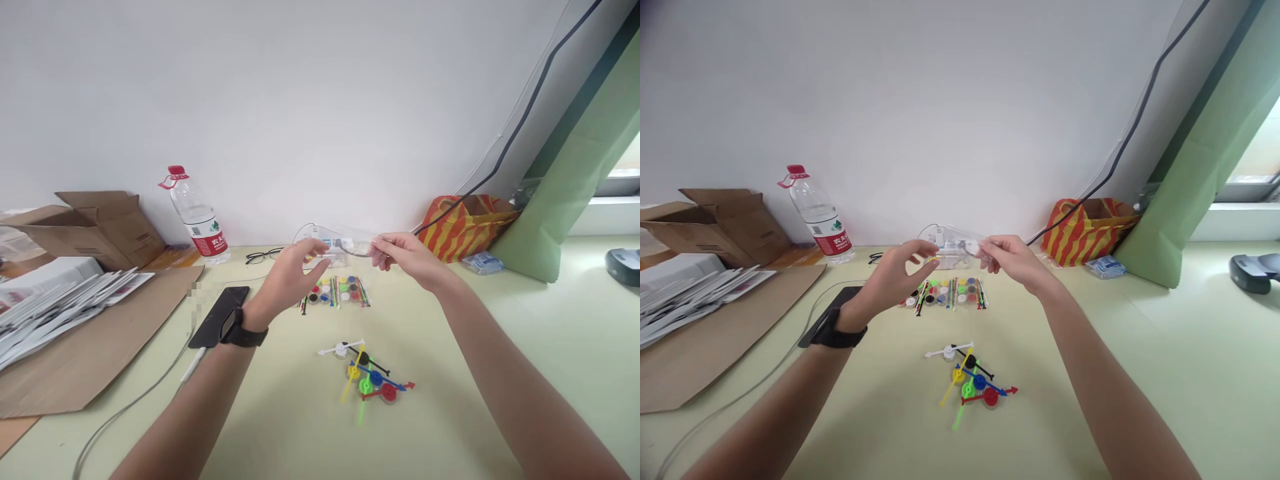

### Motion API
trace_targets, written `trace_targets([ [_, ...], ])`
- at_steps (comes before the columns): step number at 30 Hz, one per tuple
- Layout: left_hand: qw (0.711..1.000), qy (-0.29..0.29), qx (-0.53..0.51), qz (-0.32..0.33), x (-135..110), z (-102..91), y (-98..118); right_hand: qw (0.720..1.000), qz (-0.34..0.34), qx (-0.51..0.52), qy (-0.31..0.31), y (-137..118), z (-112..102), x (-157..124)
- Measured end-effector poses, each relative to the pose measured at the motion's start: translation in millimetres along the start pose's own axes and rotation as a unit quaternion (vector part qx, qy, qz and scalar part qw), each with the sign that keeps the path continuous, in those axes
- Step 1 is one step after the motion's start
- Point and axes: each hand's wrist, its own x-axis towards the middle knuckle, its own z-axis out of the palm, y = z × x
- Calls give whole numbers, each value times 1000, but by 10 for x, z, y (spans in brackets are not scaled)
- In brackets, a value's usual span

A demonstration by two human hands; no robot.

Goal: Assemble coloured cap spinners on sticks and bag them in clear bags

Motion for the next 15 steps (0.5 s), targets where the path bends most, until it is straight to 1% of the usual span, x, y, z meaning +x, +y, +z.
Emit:
trace_targets([
  [1,999,29,7,35,-5,15,104,1000,-17,-22,-13,-55,28,-29],
  [2,997,31,9,75,-13,27,202,998,-34,-42,-25,-110,58,-59],
  [4,991,15,16,130,-31,42,358,994,-65,-76,-45,-212,120,-119],
  [5,989,6,20,144,-40,46,408,991,-79,-95,-52,-258,150,-147],
  [7,988,-12,26,150,-54,51,455,983,-104,-138,-58,-338,203,-197],
  [10,990,-22,22,134,-64,51,440,973,-133,-187,-39,-435,260,-258],
  [13,992,-30,10,121,-65,33,416,970,-159,-183,-23,-494,272,-292],
  [15,992,-32,6,119,-63,6,421,973,-172,-148,-34,-489,235,-286],
])
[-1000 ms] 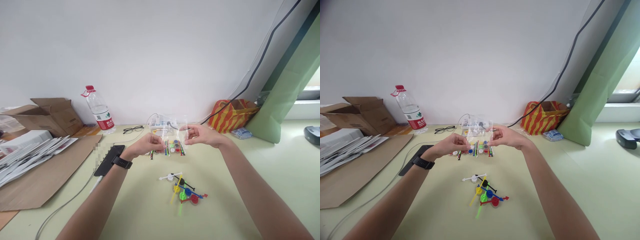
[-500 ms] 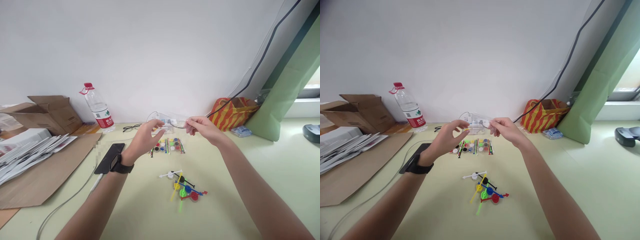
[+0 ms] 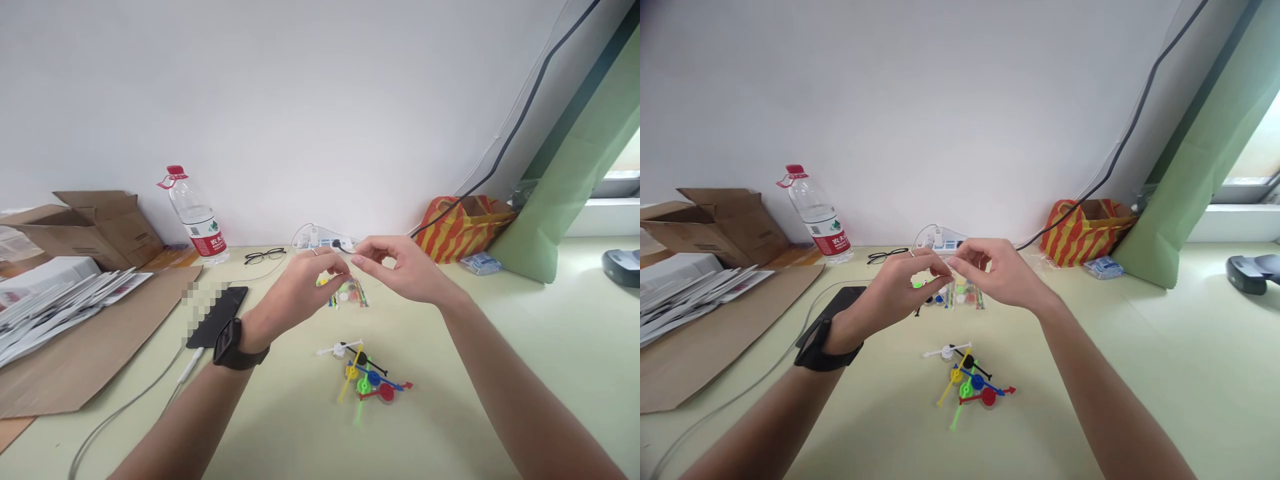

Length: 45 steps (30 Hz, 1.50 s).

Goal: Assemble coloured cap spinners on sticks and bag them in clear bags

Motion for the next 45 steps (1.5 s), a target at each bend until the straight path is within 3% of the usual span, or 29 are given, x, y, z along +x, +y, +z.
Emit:
trace_targets([
  [2,1000,6,-3,-3,7,-32,19,998,2,60,-36,87,-55,5],
  [4,1000,17,-16,-12,14,-58,45,984,14,130,-120,237,-107,10],
  [8,998,27,-52,-25,15,-55,87,911,14,268,-312,581,-87,15],
  [11,997,21,-61,-40,15,-28,118,860,6,362,-360,753,34,14],
  [13,997,8,-71,-44,22,-31,146,843,0,395,-366,812,106,15],
  [17,994,-41,-98,-6,29,-116,214,852,-2,369,-371,806,104,19],
  [21,977,-187,-102,10,-24,-207,273,889,10,238,-392,600,-34,9],
  [24,962,-248,-111,20,-71,-223,320,914,16,130,-385,349,-88,-6],
  [29,926,-314,-203,48,-76,-206,410,905,1,92,-415,-31,-17,-12],
  [33,902,-334,-272,42,-51,-196,463,907,-13,110,-406,-174,25,-18],
  [38,894,-352,-275,21,3,-225,533,916,-3,106,-386,-160,13,-40],
  [45,885,-366,-284,39,29,-110,567,897,-12,131,-423,-90,154,-21],
])
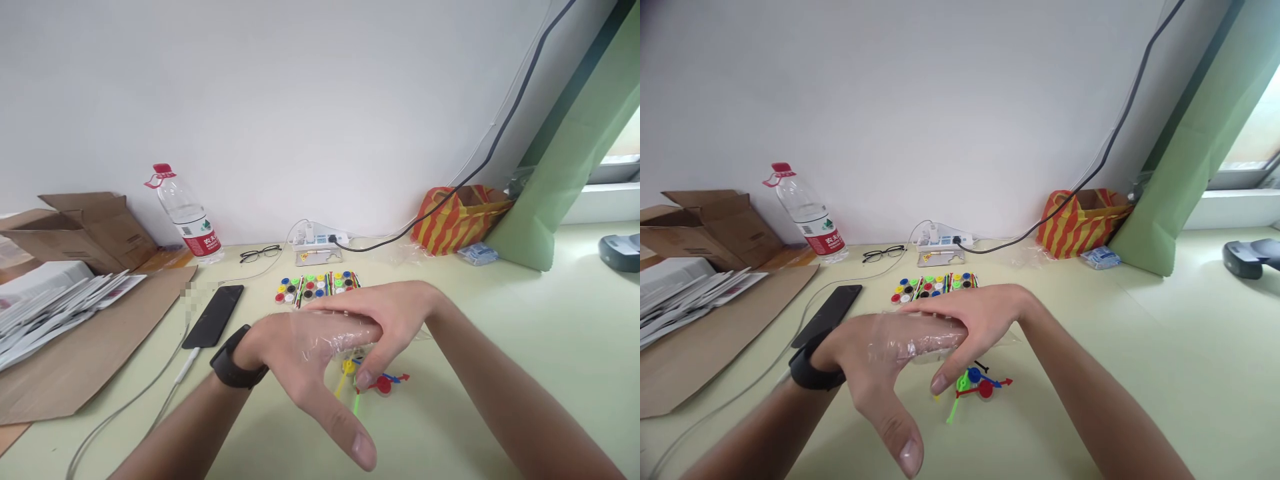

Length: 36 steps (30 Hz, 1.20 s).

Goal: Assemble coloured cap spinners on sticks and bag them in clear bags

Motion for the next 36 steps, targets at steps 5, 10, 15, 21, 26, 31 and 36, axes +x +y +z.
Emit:
trace_targets([
  [5,1000,14,26,8,-5,14,-16,1000,12,2,3,72,40,34],
  [10,997,46,67,-13,-97,-15,-53,999,14,-17,39,126,-9,-15],
  [15,989,102,106,-16,-209,-84,-80,997,19,-17,77,237,-145,-113],
  [21,973,141,160,-85,-390,-252,-81,994,24,28,99,417,-291,-259],
  [26,975,185,64,-108,-416,-423,-228,986,-23,112,119,627,-379,-371],
  [31,925,345,-91,-133,-393,-513,-494,981,-24,112,158,681,-440,-389],
  [36,905,357,-180,-142,-399,-537,-615,946,34,62,318,567,-349,-193],
])
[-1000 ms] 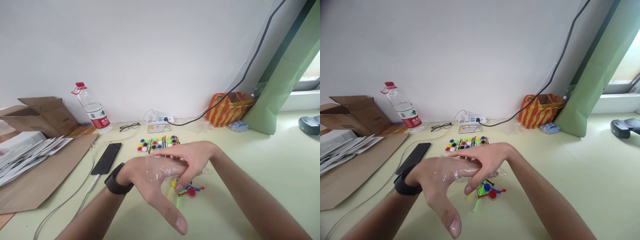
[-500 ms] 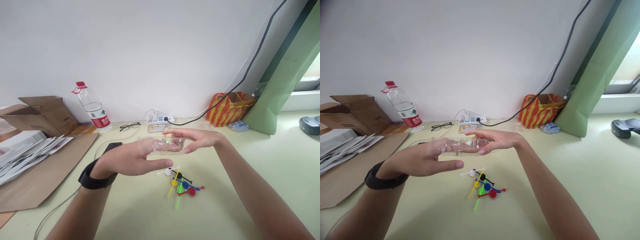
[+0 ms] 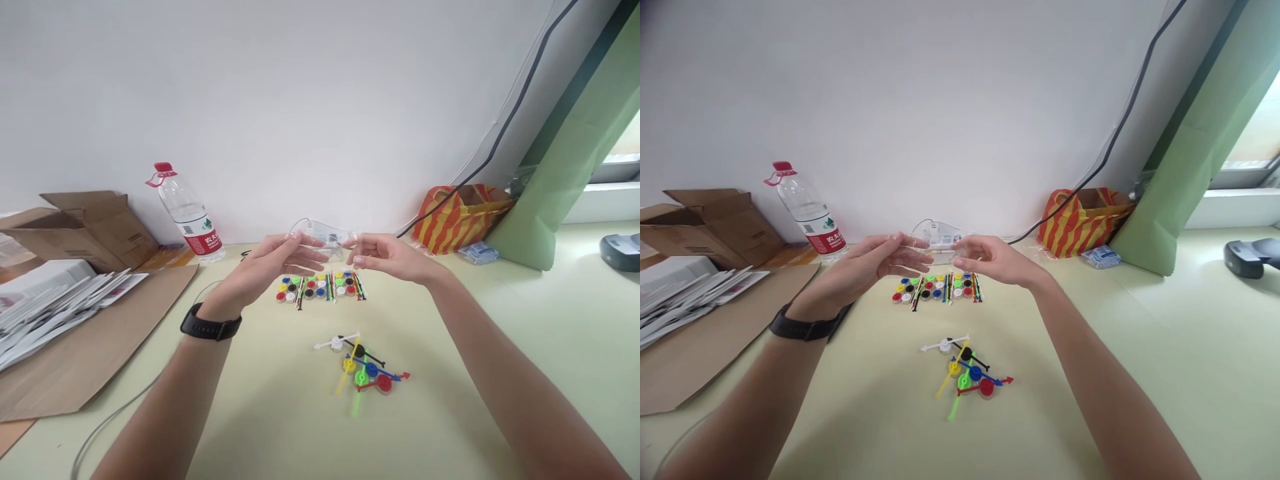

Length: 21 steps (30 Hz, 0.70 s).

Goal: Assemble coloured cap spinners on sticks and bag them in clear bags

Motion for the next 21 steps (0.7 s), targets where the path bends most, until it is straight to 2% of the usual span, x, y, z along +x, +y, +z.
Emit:
trace_targets([
  [6,999,-32,-29,-11,-6,31,10,992,-57,6,108,-45,175,87],
  [9,998,-37,-45,-6,0,45,12,980,-89,-5,176,-72,169,88],
  [12,997,-41,-59,-16,17,32,7,958,-122,-27,259,-73,120,80],
  [14,996,-45,-69,-24,32,11,-3,945,-138,-55,292,-57,72,73],
  [21,993,-56,-96,-26,67,-64,-68,938,-150,-105,294,-50,-10,46],
])
